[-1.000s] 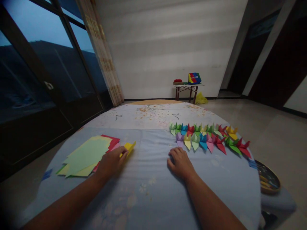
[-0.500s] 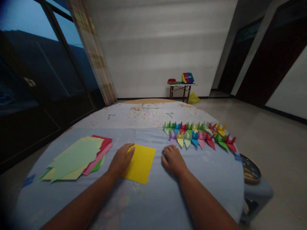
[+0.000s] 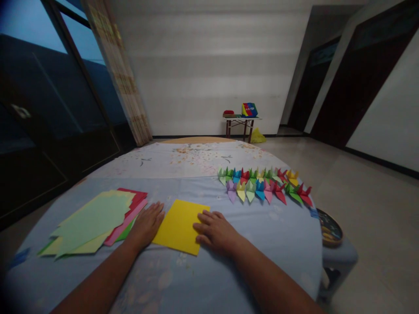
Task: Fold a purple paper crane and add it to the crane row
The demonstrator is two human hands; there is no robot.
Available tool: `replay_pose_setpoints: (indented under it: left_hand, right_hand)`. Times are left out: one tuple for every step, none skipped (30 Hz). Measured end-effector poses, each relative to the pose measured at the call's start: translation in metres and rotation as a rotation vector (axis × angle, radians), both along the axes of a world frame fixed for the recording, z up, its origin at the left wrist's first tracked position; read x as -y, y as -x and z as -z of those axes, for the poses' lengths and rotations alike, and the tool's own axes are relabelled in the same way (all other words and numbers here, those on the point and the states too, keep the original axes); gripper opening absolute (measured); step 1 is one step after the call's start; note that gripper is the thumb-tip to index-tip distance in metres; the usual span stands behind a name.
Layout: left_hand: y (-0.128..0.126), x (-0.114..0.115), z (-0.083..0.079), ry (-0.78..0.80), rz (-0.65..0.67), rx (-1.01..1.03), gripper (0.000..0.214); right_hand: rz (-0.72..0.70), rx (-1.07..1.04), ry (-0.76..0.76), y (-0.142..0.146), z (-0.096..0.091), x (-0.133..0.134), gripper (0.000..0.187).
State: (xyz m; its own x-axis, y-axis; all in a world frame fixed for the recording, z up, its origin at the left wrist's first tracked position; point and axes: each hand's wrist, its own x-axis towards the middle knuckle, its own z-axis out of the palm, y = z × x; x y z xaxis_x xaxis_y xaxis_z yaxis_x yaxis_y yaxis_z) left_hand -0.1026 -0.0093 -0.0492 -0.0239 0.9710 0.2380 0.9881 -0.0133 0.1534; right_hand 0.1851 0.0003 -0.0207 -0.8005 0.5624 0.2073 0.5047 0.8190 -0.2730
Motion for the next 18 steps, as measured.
replay_pose_setpoints:
  left_hand:
    - [0.001, 0.0, 0.0, 0.003, -0.005, -0.007, 0.047]
    - [0.001, 0.0, 0.0, 0.005, -0.01, -0.012, 0.047]
    - [0.002, 0.0, 0.0, 0.006, -0.015, -0.017, 0.048]
    - [0.002, -0.001, -0.001, 0.007, -0.018, -0.021, 0.048]
    - [0.002, -0.002, -0.001, 0.007, -0.019, -0.025, 0.049]
    - [0.002, -0.002, -0.003, 0.007, -0.019, -0.027, 0.05]
    - [0.002, -0.003, -0.004, 0.005, -0.017, -0.03, 0.05]
    - [0.002, -0.002, -0.006, 0.002, -0.014, -0.033, 0.05]
    - [0.0, 0.0, -0.008, -0.004, -0.011, -0.036, 0.05]
    - [-0.001, 0.002, -0.01, -0.013, -0.007, -0.039, 0.05]
    - [-0.004, 0.005, -0.012, -0.023, -0.002, -0.041, 0.05]
    - [-0.008, 0.009, -0.014, -0.034, 0.004, -0.044, 0.05]
    - [-0.012, 0.013, -0.016, -0.045, 0.013, -0.045, 0.05]
    - [-0.016, 0.017, -0.017, -0.053, 0.026, -0.046, 0.049]
    - [-0.021, 0.018, -0.018, -0.056, 0.046, -0.047, 0.049]
    - [-0.025, 0.018, -0.019, -0.054, 0.07, -0.05, 0.048]
    - [-0.029, 0.016, -0.019, -0.048, 0.09, -0.053, 0.046]
    - [-0.031, 0.01, -0.02, -0.038, 0.103, -0.057, 0.046]
  right_hand:
    - [0.01, -0.007, 0.002, -0.003, 0.0, -0.001, 0.04]
    - [0.02, -0.019, 0.002, -0.006, 0.0, -0.002, 0.039]
    - [0.031, -0.035, 0.0, -0.01, 0.0, -0.004, 0.038]
    - [0.042, -0.052, -0.003, -0.014, 0.0, -0.006, 0.036]
    - [0.054, -0.071, -0.007, -0.018, 0.001, -0.008, 0.033]
    - [0.067, -0.089, -0.011, -0.021, 0.002, -0.01, 0.03]
    - [0.08, -0.107, -0.013, -0.024, 0.003, -0.011, 0.028]
    - [0.091, -0.123, -0.013, -0.026, 0.004, -0.013, 0.026]
    - [0.1, -0.135, -0.012, -0.027, 0.005, -0.014, 0.026]
    - [0.107, -0.144, -0.01, -0.028, 0.006, -0.015, 0.026]
    - [0.115, -0.149, -0.011, -0.028, 0.007, -0.015, 0.028]
    - [0.124, -0.15, -0.015, -0.028, 0.008, -0.015, 0.03]
    - [0.137, -0.147, -0.021, -0.028, 0.01, -0.016, 0.034]
    - [0.151, -0.141, -0.029, -0.027, 0.011, -0.016, 0.039]
    - [0.169, -0.134, -0.038, -0.027, 0.013, -0.016, 0.042]
    - [0.19, -0.126, -0.046, -0.026, 0.015, -0.016, 0.045]
    - [0.211, -0.119, -0.055, -0.026, 0.017, -0.017, 0.046]
    - [0.229, -0.111, -0.062, -0.025, 0.018, -0.017, 0.046]
